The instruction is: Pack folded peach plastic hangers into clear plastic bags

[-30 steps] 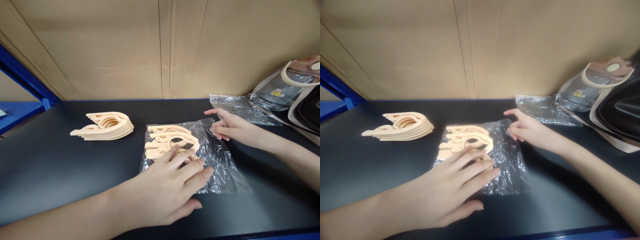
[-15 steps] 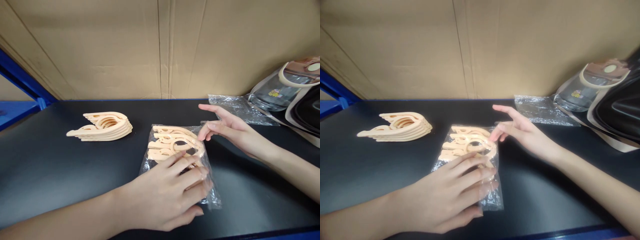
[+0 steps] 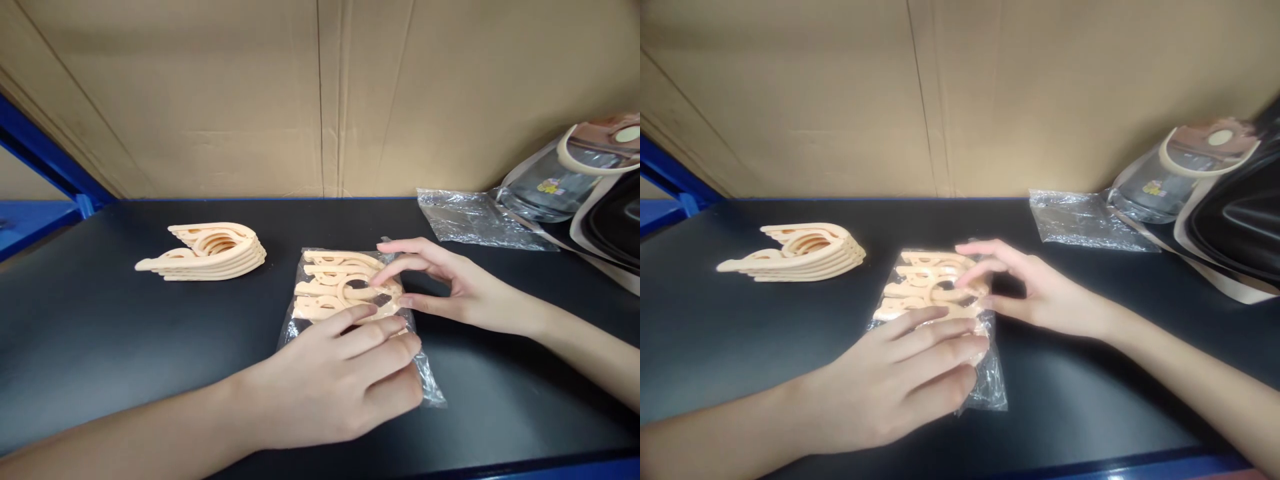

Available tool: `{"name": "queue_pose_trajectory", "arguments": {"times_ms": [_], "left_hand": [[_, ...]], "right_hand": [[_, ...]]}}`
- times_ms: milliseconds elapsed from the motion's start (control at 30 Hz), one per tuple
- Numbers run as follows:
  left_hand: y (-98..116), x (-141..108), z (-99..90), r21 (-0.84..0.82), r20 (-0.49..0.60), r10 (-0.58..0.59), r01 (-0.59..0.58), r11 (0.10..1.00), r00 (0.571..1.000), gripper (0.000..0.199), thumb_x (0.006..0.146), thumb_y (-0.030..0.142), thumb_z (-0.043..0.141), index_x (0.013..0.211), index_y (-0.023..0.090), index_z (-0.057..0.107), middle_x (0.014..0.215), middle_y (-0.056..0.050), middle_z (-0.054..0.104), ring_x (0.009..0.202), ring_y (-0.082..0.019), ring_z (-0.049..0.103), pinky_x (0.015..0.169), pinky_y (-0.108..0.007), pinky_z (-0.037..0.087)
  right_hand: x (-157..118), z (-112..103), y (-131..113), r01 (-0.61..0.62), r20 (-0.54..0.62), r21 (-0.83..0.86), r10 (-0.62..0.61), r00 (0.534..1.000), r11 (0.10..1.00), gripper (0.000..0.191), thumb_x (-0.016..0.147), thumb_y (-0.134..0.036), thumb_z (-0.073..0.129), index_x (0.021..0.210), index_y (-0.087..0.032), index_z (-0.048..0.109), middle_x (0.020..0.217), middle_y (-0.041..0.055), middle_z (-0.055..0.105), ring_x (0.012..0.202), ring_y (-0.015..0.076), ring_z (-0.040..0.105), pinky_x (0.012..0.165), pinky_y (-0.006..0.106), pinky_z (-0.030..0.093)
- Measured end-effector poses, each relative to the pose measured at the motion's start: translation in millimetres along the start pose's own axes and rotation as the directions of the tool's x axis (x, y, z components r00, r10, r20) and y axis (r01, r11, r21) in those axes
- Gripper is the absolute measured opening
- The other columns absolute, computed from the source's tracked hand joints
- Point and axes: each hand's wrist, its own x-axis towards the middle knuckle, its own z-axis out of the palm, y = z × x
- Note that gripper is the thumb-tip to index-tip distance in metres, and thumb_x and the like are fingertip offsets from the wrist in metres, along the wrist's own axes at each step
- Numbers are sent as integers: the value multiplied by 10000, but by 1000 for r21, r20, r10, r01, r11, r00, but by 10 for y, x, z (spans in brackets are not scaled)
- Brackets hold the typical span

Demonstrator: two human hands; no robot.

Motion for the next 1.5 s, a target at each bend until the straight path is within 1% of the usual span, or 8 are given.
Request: {"name": "queue_pose_trajectory", "arguments": {"times_ms": [200,567,700,900,1100,1200,1367,1500], "left_hand": [[-35,0,-1,-114,-23,-6,3,994,1000,173,936,107,504,967,97,674,1039,-86,718,1006,-227,631,958,-360,494],[-35,15,-24,-286,70,-151,165,944,986,314,1016,295,439,918,98,663,903,-72,696,779,-184,606,753,-297,510],[-40,36,-7,-221,124,-180,204,954,976,161,970,224,527,1030,121,635,1061,-82,680,968,-226,609,908,-350,488],[-51,23,-7,-167,235,-303,345,923,924,449,887,436,644,1194,118,566,1305,-168,566,1259,-303,505,1062,-437,429],[-75,92,-90,-31,321,-249,273,961,914,412,898,361,626,1216,105,570,1327,-192,569,1302,-344,488,1065,-447,416],[-222,203,-111,-16,422,-271,306,952,865,477,879,356,662,1269,106,547,1370,-174,539,1253,-313,536,1042,-402,436],[-741,388,-32,86,635,-365,407,909,681,463,980,261,424,1412,95,417,1554,-167,321,1429,-306,315,1150,-425,290],[-1180,472,87,66,680,-368,446,893,634,558,948,286,375,1478,123,321,1600,-151,252,1483,-295,196,1178,-456,224]], "right_hand": [[28,54,1,19,-37,-235,-29,999,972,533,917,-345,611,1419,-323,435,1453,29,511,1343,227,464,1127,430,374],[48,116,88,72,91,-473,-33,995,878,581,974,-469,482,1507,-291,334,1575,4,363,1471,199,271,1229,489,120],[52,106,91,75,90,-478,-36,995,875,585,969,-478,491,1502,-304,322,1558,-4,396,1447,189,325,1229,496,116],[84,67,92,38,61,-371,-17,998,928,553,963,-458,517,1478,-351,345,1524,-22,447,1409,193,391,1235,496,81],[102,52,160,-43,-13,-73,42,999,996,560,1014,-428,396,1531,-386,185,1512,23,455,1358,199,463,1139,479,363],[95,-3,190,-75,-96,-218,56,994,973,563,1012,-450,372,1537,-355,190,1563,38,376,1400,217,408,1155,483,337],[43,-318,311,-350,-337,-803,118,934,482,559,1007,-404,322,1474,-101,376,1562,181,343,1436,315,331,1166,485,290],[-14,-591,424,-442,-401,-872,211,892,210,553,1003,-307,282,1397,50,435,1384,320,513,1288,405,508,1070,569,351]]}}
